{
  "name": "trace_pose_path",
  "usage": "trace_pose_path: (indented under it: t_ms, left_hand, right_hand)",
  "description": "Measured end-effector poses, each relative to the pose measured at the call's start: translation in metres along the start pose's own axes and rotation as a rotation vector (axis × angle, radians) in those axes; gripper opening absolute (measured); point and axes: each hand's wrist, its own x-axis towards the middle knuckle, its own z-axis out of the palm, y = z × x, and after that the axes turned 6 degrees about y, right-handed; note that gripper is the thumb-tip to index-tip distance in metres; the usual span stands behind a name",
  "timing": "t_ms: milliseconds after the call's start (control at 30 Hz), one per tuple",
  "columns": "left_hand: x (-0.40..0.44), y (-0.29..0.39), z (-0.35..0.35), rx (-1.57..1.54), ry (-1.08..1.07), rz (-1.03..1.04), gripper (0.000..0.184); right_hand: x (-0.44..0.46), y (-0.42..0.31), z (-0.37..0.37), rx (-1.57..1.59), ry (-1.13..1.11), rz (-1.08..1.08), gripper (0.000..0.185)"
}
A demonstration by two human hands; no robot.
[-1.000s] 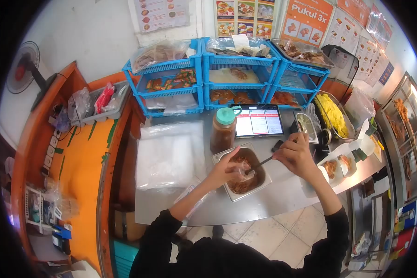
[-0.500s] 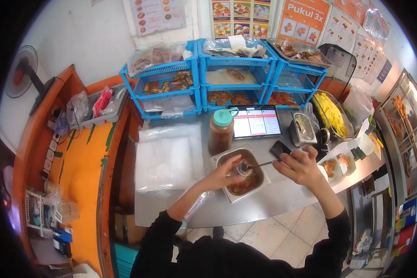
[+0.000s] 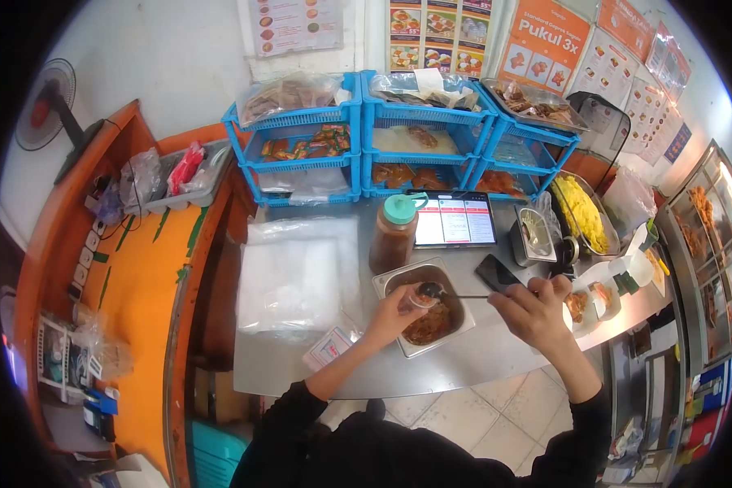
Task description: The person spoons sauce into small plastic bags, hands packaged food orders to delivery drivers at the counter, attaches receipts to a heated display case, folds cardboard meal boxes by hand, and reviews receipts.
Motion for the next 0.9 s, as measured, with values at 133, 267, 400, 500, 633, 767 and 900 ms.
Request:
trace_pose_path:
  t_ms: [133,267,400,500,633,767,900]
  left_hand:
    - [-0.004,-0.016,-0.002,-0.142,-0.007,-0.004,0.045]
    - [-0.013,-0.021,-0.018,-0.260,0.009,-0.049,0.038]
    - [-0.025,-0.010,-0.024,-0.391,0.034,-0.107,0.037]
    - [-0.031,-0.006,-0.017,-0.443,-0.002,-0.084,0.038]
    - [-0.037,-0.001,-0.015,-0.296,0.022,-0.056,0.036]
    - [-0.043,0.015,-0.025,0.240,0.150,0.100,0.036]
    - [-0.049,0.018,-0.026,0.120,0.038,-0.055,0.041]
  right_hand:
    - [-0.003,0.001,0.005,0.110,-0.009,0.199,0.014]
    - [-0.019,0.006,0.021,0.141,-0.080,0.520,0.006]
    - [-0.075,-0.022,0.084,0.207,-0.232,0.657,0.010]
    - [-0.057,-0.071,0.088,0.299,-0.197,0.636,0.017]
    - [-0.030,-0.098,0.082,1.364,-0.223,1.133,0.018]
    - [-0.026,-0.099,0.078,1.770,-0.323,1.486,0.015]
    - [-0.045,-0.102,0.096,2.006,-0.380,1.565,0.008]
